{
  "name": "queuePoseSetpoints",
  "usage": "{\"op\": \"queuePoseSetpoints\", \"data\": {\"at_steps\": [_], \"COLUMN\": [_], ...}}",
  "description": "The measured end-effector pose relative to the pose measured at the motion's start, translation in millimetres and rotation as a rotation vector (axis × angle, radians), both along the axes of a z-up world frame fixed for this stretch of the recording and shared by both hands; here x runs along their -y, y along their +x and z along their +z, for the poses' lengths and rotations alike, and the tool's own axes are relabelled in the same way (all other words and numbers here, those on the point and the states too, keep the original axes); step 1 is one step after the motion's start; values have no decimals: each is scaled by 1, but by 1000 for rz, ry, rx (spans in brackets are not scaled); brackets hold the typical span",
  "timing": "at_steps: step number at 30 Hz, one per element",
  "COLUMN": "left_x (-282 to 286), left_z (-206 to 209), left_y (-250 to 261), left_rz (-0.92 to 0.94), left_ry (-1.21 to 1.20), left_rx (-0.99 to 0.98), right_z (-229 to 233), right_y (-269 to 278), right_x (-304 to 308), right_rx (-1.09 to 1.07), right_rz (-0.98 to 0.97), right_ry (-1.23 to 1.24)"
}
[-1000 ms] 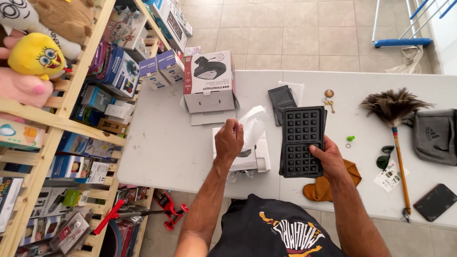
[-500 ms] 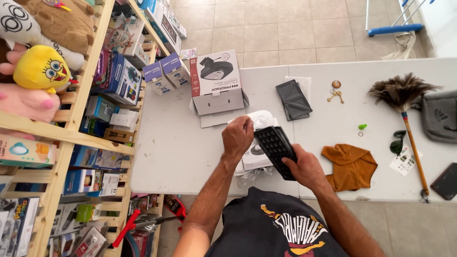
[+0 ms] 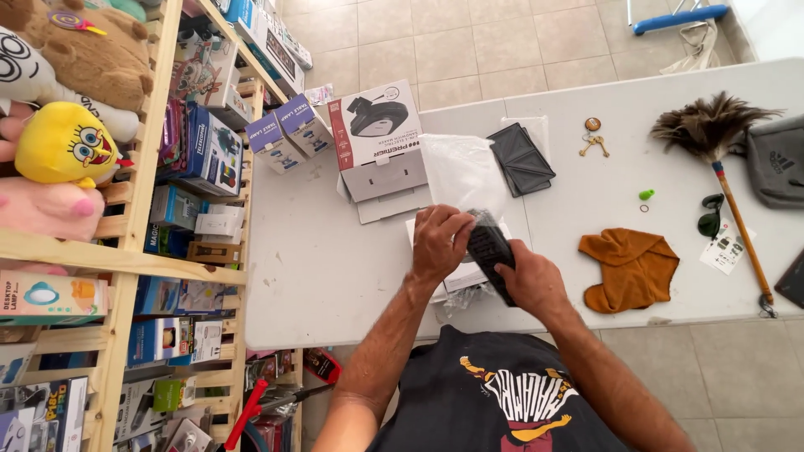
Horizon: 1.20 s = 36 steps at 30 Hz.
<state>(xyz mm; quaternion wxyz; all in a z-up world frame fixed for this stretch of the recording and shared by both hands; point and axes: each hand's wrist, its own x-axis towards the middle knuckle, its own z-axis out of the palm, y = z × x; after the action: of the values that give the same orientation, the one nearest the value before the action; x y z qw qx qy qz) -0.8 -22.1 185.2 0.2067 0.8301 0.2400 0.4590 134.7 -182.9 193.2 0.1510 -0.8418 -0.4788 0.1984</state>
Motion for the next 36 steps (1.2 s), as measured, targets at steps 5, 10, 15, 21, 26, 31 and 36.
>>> {"op": "queuePoseSetpoints", "data": {"at_steps": [5, 10, 15, 21, 26, 31, 36], "left_x": [-9, -8, -11, -9, -5, -3, -12], "left_z": [-7, -5, -22, -9, 13, 21, 5], "left_y": [-11, -22, -19, -4, 7, 26, 39], "left_rz": [21, 67, 167, 221, 263, 287, 310], "left_ry": [50, 30, 54, -48, -359, -895, -1107], "left_rx": [11, 35, 32, 90, 179, 368, 478], "right_z": [19, 40, 50, 37, 44, 39, 42], "right_y": [17, 19, 25, 37, 42, 49, 50], "right_x": [-9, -11, -11, -13, -13, -15, -18], "right_rx": [-593, -898, -1075, -1090, -1075, -1016, -1004], "right_rz": [-123, -136, -154, -149, -156, -160, -164], "right_ry": [188, 294, 375, 410, 438, 454, 478]}}
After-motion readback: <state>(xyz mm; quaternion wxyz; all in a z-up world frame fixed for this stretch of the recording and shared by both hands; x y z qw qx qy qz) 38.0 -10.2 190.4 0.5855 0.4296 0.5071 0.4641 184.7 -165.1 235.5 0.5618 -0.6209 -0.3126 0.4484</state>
